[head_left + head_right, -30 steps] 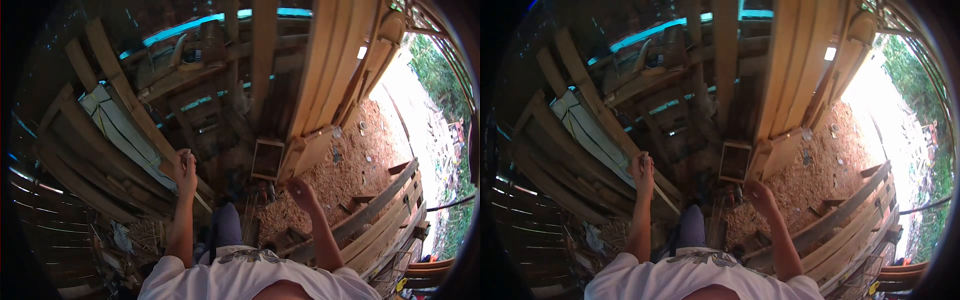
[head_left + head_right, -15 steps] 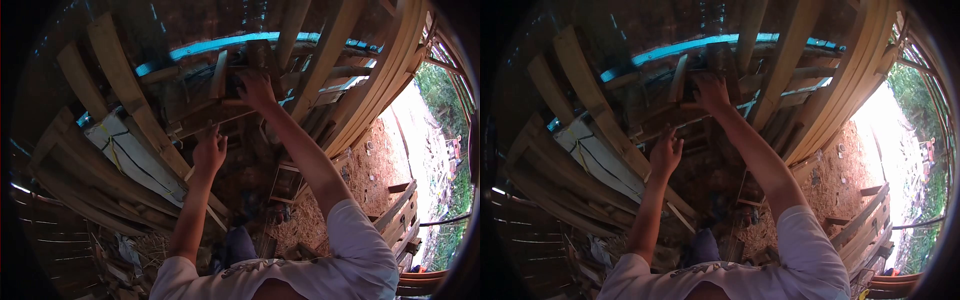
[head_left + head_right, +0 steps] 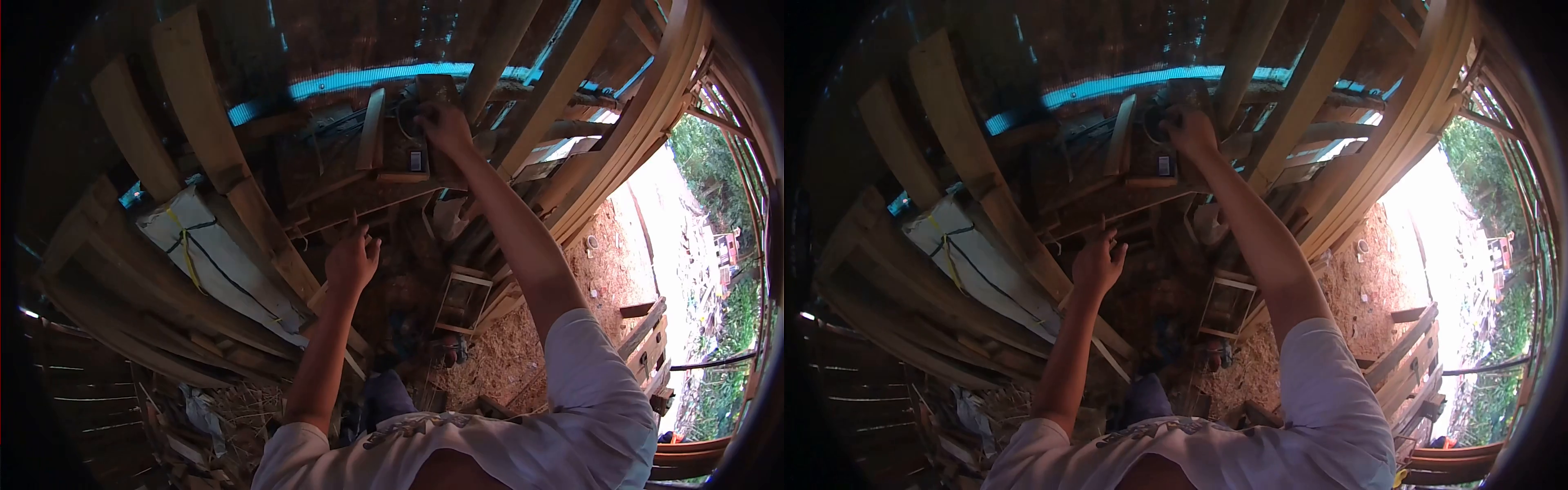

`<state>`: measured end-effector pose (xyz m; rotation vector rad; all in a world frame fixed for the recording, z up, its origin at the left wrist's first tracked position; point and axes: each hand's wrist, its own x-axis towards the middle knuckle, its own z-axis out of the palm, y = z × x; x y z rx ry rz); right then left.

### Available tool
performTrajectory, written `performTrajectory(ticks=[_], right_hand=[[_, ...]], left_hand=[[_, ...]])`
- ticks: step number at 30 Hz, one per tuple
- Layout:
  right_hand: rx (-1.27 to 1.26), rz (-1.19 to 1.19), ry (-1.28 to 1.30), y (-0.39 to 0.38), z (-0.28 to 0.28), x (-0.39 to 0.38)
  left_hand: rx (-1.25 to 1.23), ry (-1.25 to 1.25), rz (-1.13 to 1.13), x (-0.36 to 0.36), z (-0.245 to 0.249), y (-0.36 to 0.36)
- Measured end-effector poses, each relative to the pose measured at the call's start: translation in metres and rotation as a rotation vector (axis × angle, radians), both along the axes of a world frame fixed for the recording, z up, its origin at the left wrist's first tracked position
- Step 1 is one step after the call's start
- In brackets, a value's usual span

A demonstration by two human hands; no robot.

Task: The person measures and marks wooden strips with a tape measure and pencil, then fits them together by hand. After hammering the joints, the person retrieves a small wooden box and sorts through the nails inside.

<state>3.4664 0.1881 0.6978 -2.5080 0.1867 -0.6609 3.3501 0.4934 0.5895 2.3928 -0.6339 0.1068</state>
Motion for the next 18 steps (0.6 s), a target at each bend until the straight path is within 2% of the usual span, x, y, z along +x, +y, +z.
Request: performTrajectory(ticks=[1, 3, 6, 10, 12, 15, 17, 18], right_hand=[[0.026, 0.013, -0.037, 0.004, 0.005, -0.001], [0.078, 0.04, -0.107, 0.018, 0.011, -0.002], [0.076, 0.225, -0.032, 0.047, 0.014, 0.011], [-0.033, 0.372, 0.067, 0.096, 0.01, 0.039], [-0.133, 0.456, 0.077, 0.103, 0.002, 0.049], [-0.049, 0.474, 0.082, 0.082, -0.01, 0.054], [-0.192, 0.294, 0.089, 0.06, 0.005, 0.03], [-0.275, 0.287, 0.216, 0.045, 0.013, 0.017]], left_hand=[[-0.007, -0.038, -0.009, 0.0, 0.0, 0.001], [-0.083, 0.047, -0.003, 0.0, 0.005, 0.004], [-0.171, 0.042, 0.034, -0.001, 0.02, 0.012], [-0.25, 0.062, 0.057, 0.004, 0.027, 0.023], [-0.264, -0.017, 0.07, 0.007, 0.025, 0.028], [-0.286, -0.016, 0.058, 0.001, 0.028, 0.04], [-0.305, 0.053, 0.055, -0.004, 0.031, 0.051], [-0.314, 0.099, 0.063, -0.007, 0.03, 0.057]])
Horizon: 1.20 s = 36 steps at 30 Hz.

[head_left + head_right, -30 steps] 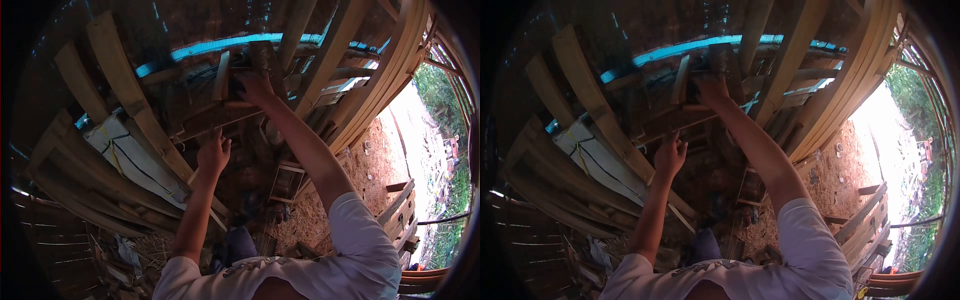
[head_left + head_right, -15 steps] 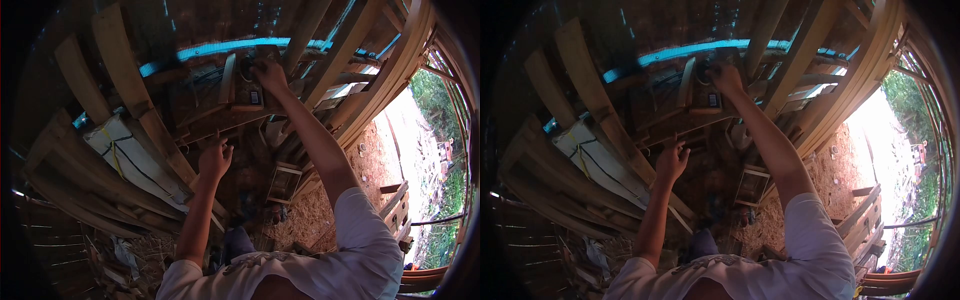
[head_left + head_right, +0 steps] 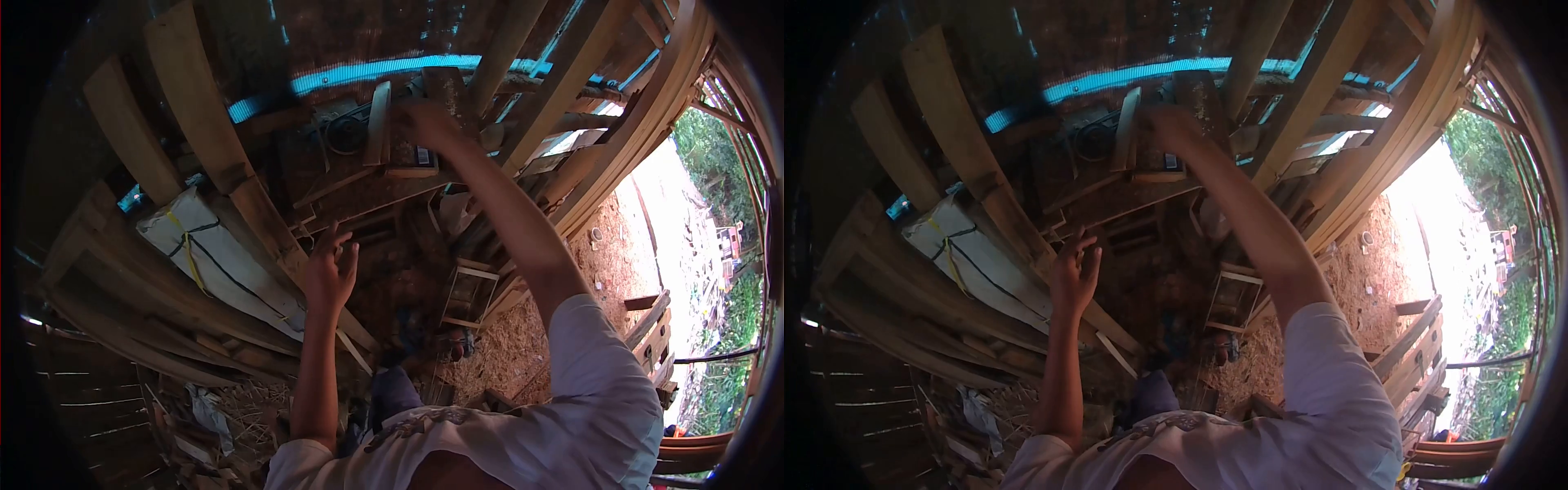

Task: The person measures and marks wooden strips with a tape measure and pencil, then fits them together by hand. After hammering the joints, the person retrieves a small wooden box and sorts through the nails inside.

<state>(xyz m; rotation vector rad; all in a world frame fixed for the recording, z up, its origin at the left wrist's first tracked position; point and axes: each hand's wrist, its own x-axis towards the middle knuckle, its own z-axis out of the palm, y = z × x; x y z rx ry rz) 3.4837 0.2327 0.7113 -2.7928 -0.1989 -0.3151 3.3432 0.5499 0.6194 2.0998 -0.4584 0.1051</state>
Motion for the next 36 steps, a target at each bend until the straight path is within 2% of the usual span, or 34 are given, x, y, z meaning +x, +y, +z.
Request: performTrajectory(ticks=[1, 4, 7, 10, 13, 16, 19, 22, 25, 29, 32, 36], right_hand=[[-0.103, -0.009, 0.113, -0.014, 0.005, -0.011], [-0.471, 0.083, 0.023, -0.033, -0.001, -0.04], [-0.44, 0.134, 0.149, -0.033, -0.01, -0.036], [-0.248, 0.062, 0.18, -0.037, -0.014, -0.034], [-0.239, 0.173, 0.076, -0.038, -0.001, -0.037], [0.209, 0.057, 0.095, -0.034, 0.001, -0.01], [0.421, 0.098, -0.038, -0.009, 0.002, 0.02], [0.94, 0.025, 0.056, 0.019, 0.002, 0.045], [0.885, 0.014, 0.116, 0.033, -0.002, 0.064], [0.708, -0.134, -0.107, 0.038, -0.043, 0.112], [0.617, -0.212, -0.055, 0.052, -0.038, 0.123], [0.513, -0.266, -0.189, 0.059, -0.037, 0.117]], left_hand=[[-0.012, 0.048, 0.003, -0.001, 0.0, 0.004], [0.002, 0.071, -0.019, -0.004, 0.001, 0.009], [0.011, 0.067, -0.023, -0.006, 0.001, 0.006], [-0.017, 0.069, -0.044, -0.007, -0.007, 0.01], [-0.052, 0.039, -0.034, -0.013, -0.018, 0.017], [-0.053, 0.195, -0.002, -0.021, -0.012, 0.02], [-0.086, 0.219, 0.0, -0.023, -0.019, 0.018], [-0.144, 0.226, 0.006, -0.027, -0.015, 0.013], [-0.159, 0.156, 0.016, -0.034, -0.028, 0.016], [-0.175, 0.287, 0.022, -0.041, -0.038, 0.025], [-0.188, 0.286, 0.033, -0.044, -0.045, 0.03], [-0.16, 0.224, 0.042, -0.047, -0.054, 0.036]])
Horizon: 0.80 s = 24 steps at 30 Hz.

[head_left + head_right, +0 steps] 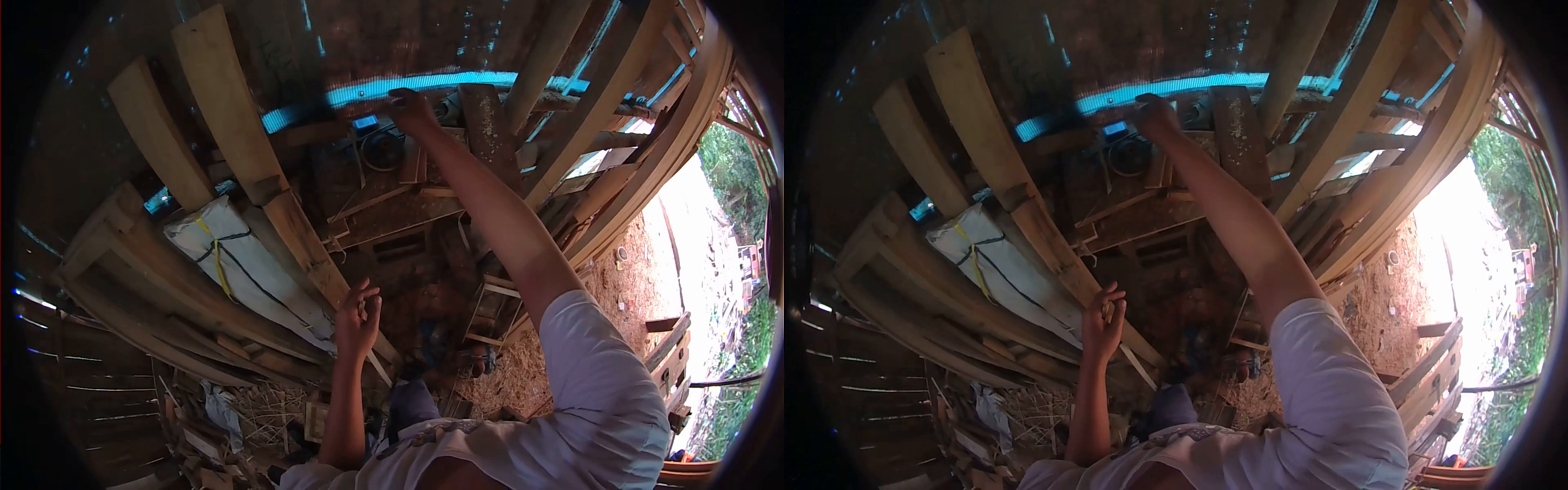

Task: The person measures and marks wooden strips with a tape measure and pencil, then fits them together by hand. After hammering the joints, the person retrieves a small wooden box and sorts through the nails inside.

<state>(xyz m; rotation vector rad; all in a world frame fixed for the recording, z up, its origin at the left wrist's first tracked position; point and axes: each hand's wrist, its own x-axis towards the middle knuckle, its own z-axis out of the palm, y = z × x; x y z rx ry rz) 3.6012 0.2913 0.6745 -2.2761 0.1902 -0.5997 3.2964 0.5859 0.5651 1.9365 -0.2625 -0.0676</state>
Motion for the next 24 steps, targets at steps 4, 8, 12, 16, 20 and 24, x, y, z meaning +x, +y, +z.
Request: performTrajectory(ticks=[4, 8, 12, 16, 20, 24], right_hand=[[-0.13, -0.031, 0.093, -0.028, 0.032, -0.093], [-0.592, 0.073, 0.291, -0.071, -0.006, -0.122], [-0.726, 0.267, 0.225, -0.074, -0.034, -0.104], [-0.793, 0.22, 0.348, -0.055, -0.03, -0.109], [-0.645, 0.243, 0.226, -0.064, -0.039, -0.123], [-0.511, 0.27, 0.163, -0.085, -0.021, -0.123]], left_hand=[[-0.012, 0.037, -0.008, -0.006, -0.007, 0.006], [0.007, 0.088, -0.063, -0.014, -0.017, 0.006], [-0.007, 0.116, -0.115, -0.016, -0.026, -0.005], [-0.004, 0.101, -0.115, -0.019, -0.012, -0.016], [-0.053, 0.126, -0.107, -0.027, -0.012, -0.021], [-0.036, 0.16, -0.114, -0.033, -0.02, -0.014]])
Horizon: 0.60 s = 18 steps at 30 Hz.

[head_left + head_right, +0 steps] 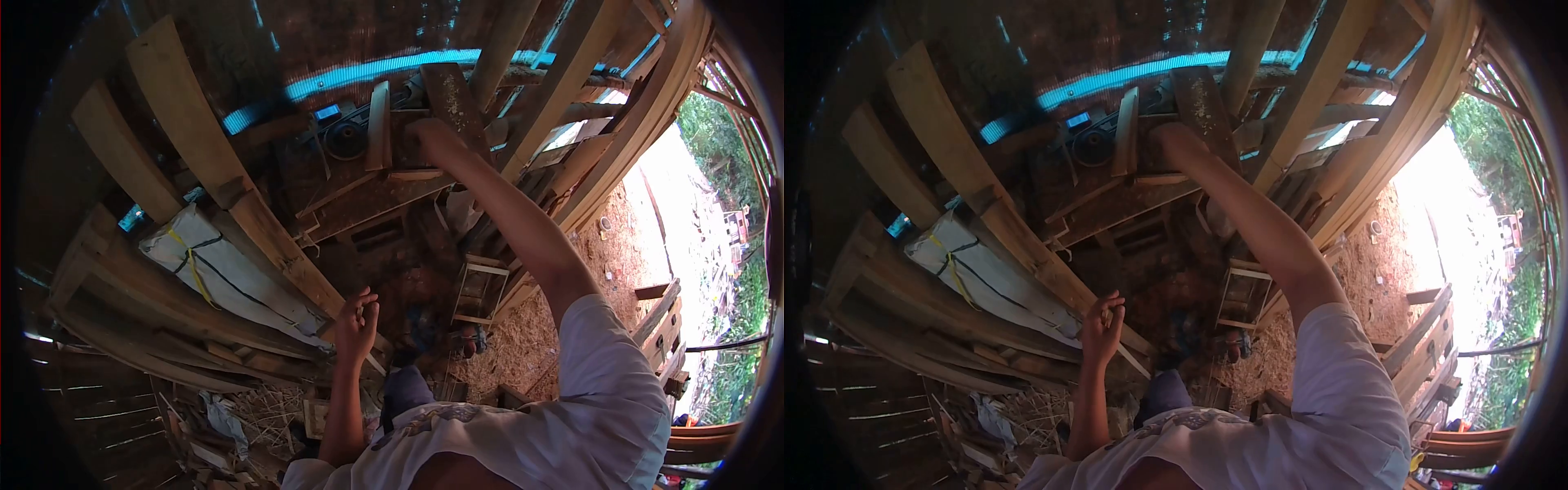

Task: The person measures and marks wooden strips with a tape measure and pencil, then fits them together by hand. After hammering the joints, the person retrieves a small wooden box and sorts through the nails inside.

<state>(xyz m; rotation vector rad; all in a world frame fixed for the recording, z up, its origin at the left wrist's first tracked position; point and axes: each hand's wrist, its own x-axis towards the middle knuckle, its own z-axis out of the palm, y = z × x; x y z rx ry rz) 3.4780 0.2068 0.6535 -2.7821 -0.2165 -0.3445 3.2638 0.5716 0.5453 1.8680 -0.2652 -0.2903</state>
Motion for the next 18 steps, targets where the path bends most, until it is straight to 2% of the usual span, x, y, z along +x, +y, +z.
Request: performTrajectory(ticks=[7, 13, 16, 18], right_hand=[[0.284, -0.042, -0.033, -0.026, 0.041, 0.007], [0.32, -0.084, 0.101, -0.025, 0.045, 0.01], [0.231, -0.038, 0.067, -0.028, 0.034, 0.015], [0.278, 0.014, 0.03, -0.028, 0.024, 0.015]], left_hand=[[0.039, -0.026, 0.011, 0.002, -0.006, 0.017], [0.024, 0.022, 0.02, 0.005, -0.002, 0.017], [0.022, 0.04, 0.018, 0.004, -0.003, 0.016], [0.036, 0.016, 0.013, 0.003, -0.008, 0.016]])
